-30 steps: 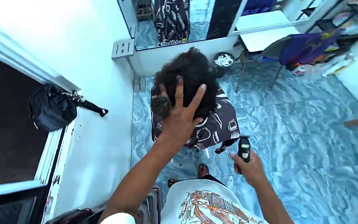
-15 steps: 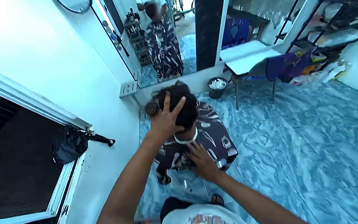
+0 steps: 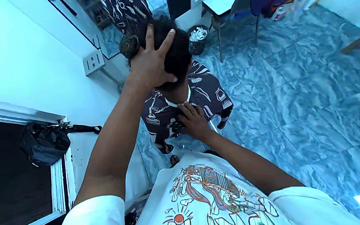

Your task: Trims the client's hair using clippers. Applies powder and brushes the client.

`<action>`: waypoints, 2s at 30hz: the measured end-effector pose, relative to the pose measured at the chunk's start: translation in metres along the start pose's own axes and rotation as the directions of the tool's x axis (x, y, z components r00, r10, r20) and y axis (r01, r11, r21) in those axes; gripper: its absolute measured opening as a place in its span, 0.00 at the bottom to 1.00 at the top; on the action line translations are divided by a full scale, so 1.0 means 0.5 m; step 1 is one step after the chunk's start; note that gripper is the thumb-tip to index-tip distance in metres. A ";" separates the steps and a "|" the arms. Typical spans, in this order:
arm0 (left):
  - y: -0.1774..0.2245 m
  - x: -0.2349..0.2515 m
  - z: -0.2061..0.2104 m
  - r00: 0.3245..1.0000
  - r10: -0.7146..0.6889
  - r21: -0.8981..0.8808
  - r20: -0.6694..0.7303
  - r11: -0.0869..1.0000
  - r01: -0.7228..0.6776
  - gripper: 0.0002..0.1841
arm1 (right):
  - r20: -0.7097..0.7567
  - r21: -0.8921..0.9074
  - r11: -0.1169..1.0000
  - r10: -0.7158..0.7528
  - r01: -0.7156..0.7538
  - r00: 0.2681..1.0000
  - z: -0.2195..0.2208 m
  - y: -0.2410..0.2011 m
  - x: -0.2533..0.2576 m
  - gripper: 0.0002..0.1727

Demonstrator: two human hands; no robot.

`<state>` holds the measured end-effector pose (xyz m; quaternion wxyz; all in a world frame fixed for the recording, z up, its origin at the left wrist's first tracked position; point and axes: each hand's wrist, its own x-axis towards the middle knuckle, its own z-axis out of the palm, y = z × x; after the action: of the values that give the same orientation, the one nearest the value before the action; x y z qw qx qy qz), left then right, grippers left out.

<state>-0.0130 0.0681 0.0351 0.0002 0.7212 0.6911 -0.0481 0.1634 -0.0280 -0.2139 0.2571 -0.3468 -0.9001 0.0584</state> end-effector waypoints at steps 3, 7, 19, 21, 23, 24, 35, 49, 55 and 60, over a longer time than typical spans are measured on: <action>-0.005 -0.021 0.027 0.988 0.081 0.011 -0.130 0.997 -0.080 0.64 | 0.067 -0.039 0.999 0.001 0.001 0.998 0.003 -0.009 -0.006 0.26; -0.097 -0.089 0.161 0.600 0.032 -0.433 -0.800 0.660 -0.613 0.35 | 0.221 -0.038 0.998 0.048 -0.041 0.974 -0.015 -0.021 -0.003 0.36; 0.063 -0.239 0.347 0.999 -0.037 -1.000 0.030 0.002 0.030 0.39 | 0.587 0.210 0.919 0.155 -0.334 0.794 -0.119 0.011 -0.138 0.21; 0.106 -0.252 0.335 0.987 0.001 -0.984 -0.159 0.075 -0.159 0.31 | 0.606 0.335 0.737 0.307 -0.586 0.734 -0.137 0.026 -0.211 0.24; 0.146 -0.210 0.337 0.875 -0.032 -0.866 -0.482 0.168 -0.471 0.23 | 0.541 0.576 0.404 0.464 -0.711 0.702 -0.139 0.024 -0.260 0.30; 0.159 -0.183 0.339 0.839 -0.029 -0.821 -0.544 0.224 -0.525 0.21 | 0.527 0.695 0.194 0.519 -0.693 0.673 -0.140 0.019 -0.267 0.27; 0.073 -0.181 -0.045 0.845 0.105 -0.284 -0.525 0.914 -0.290 0.36 | 0.429 0.871 0.015 0.465 -0.492 0.774 -0.176 0.015 -0.062 0.24; 0.023 -0.004 -0.040 0.999 -0.014 0.069 0.049 0.998 0.011 0.61 | 0.706 0.708 -0.377 0.411 -0.597 0.577 -0.147 0.002 0.072 0.18; 0.010 0.012 -0.032 0.999 0.003 0.055 0.049 0.998 -0.005 0.61 | 0.681 0.730 -0.363 0.454 -0.579 0.574 -0.161 0.006 0.091 0.16; 0.022 0.004 -0.027 0.999 -0.019 0.101 0.049 0.995 0.014 0.72 | 0.655 0.755 -0.366 0.466 -0.544 0.595 -0.167 0.005 0.092 0.15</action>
<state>-0.0012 0.0707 0.0478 -0.0193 0.7131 0.6936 -0.1006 0.1781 -0.0023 -0.1231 0.3338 -0.4191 -0.3170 0.7826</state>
